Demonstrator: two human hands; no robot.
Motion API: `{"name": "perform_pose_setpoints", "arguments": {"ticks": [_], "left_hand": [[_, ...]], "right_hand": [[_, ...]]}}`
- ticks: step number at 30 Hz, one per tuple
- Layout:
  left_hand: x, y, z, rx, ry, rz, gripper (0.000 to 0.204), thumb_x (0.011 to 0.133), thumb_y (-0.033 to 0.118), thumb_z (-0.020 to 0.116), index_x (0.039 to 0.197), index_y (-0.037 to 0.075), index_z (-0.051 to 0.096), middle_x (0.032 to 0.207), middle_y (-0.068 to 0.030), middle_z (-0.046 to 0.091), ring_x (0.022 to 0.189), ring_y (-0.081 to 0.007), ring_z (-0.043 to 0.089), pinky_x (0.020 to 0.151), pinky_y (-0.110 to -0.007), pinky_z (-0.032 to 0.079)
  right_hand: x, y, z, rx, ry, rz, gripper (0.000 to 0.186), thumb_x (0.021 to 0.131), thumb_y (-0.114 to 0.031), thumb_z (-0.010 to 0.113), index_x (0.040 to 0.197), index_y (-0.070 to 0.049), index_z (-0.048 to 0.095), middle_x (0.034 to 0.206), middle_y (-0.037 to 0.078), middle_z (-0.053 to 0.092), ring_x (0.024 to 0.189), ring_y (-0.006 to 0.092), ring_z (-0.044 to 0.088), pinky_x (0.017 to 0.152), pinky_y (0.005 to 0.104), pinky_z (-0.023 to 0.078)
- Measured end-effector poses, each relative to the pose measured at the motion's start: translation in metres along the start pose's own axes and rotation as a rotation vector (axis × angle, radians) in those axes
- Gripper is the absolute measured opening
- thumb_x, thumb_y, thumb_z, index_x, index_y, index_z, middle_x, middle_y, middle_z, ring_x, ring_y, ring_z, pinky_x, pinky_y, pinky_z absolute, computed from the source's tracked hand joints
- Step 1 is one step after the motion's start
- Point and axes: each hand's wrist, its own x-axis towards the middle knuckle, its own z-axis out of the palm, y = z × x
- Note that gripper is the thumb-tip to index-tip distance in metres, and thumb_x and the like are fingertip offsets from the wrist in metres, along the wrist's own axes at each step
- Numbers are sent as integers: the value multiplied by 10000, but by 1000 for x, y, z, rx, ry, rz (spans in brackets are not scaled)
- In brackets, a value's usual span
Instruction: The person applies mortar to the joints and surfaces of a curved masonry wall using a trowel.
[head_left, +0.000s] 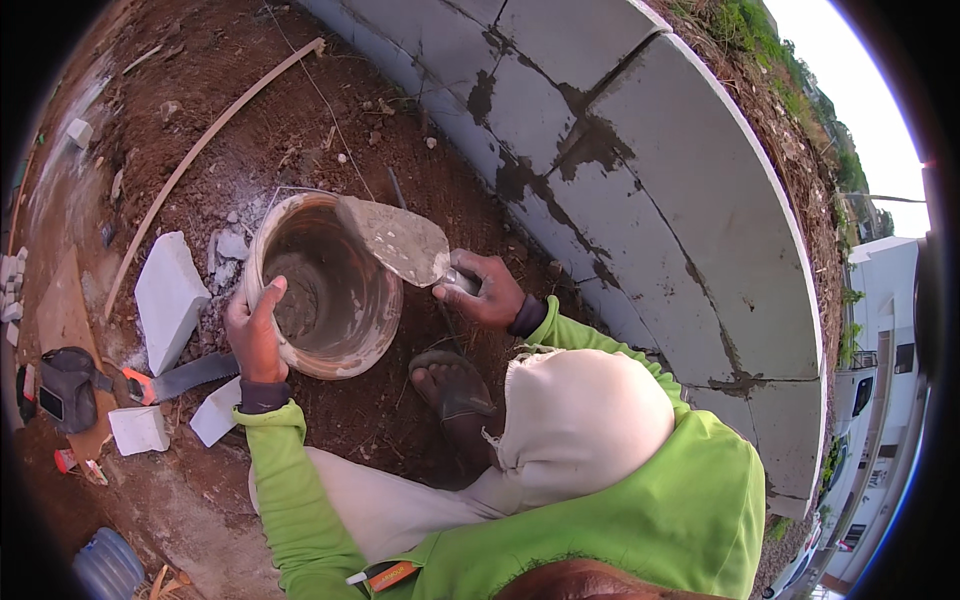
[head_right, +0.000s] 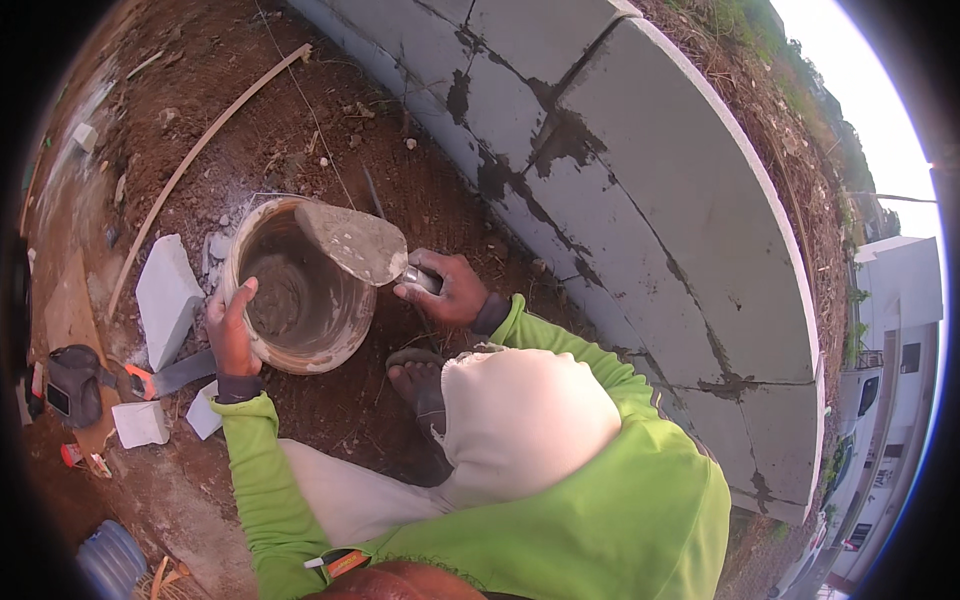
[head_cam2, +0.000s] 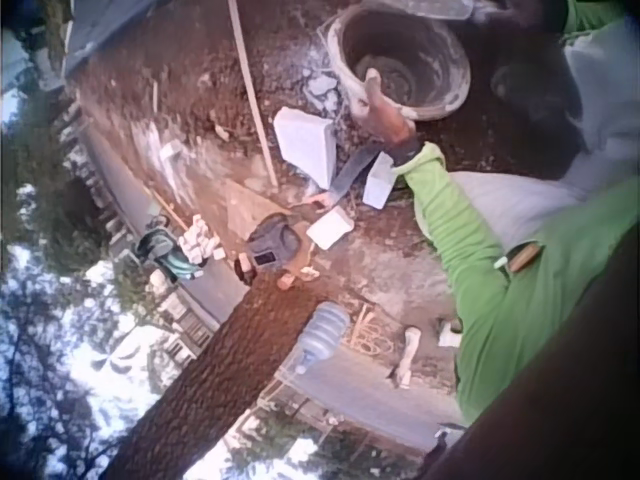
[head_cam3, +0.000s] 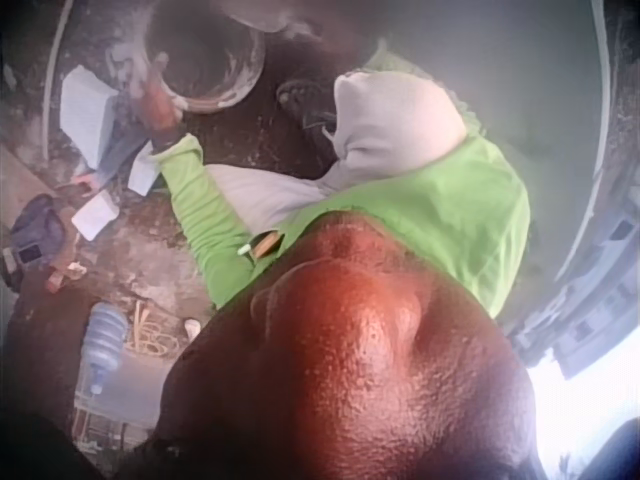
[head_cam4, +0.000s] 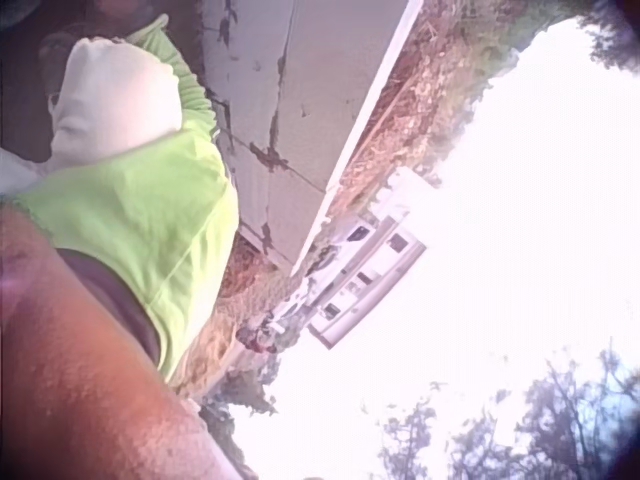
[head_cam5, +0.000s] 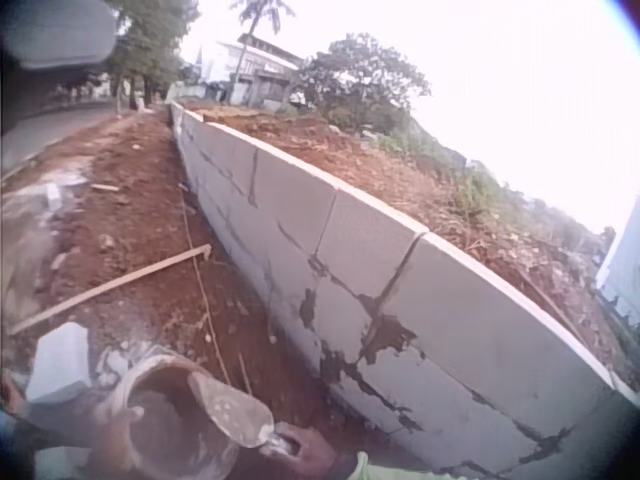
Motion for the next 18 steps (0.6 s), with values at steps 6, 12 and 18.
{"name": "perform_pose_setpoints", "arguments": {"ticks": [6, 12, 18], "left_hand": [[0, 1, -1, 0, 9, -5, 481, 872, 94, 702, 1320, -55, 611, 1194, -79, 662, 1053, -143, 609, 956, -277, 455], [5, -9, -5, 33, 34, 22, 416, 851, 114, 724, 1233, -40, 667, 1018, -23, 671, 882, -89, 591, 828, -247, 465], [5, -5, -11, 30, -1, -20, 501, 881, 71, 650, 1357, -65, 579, 1251, -96, 655, 1105, -160, 612, 1001, -287, 447]], "right_hand": [[44, 26, -68, 299, 153, 231, 316, 975, -339, 688, 1014, -35, 610, 721, 7, 585, 520, 89, 521, 498, 265, 434], [116, 51, -141, 155, 337, 376, 343, 998, -399, 633, 987, -61, 579, 674, 32, 558, 460, 130, 524, 433, 292, 437], [156, 49, -178, 394, 295, 557, 409, 991, -444, 614, 1027, -37, 588, 685, 66, 558, 435, 171, 523, 407, 323, 441]]}}
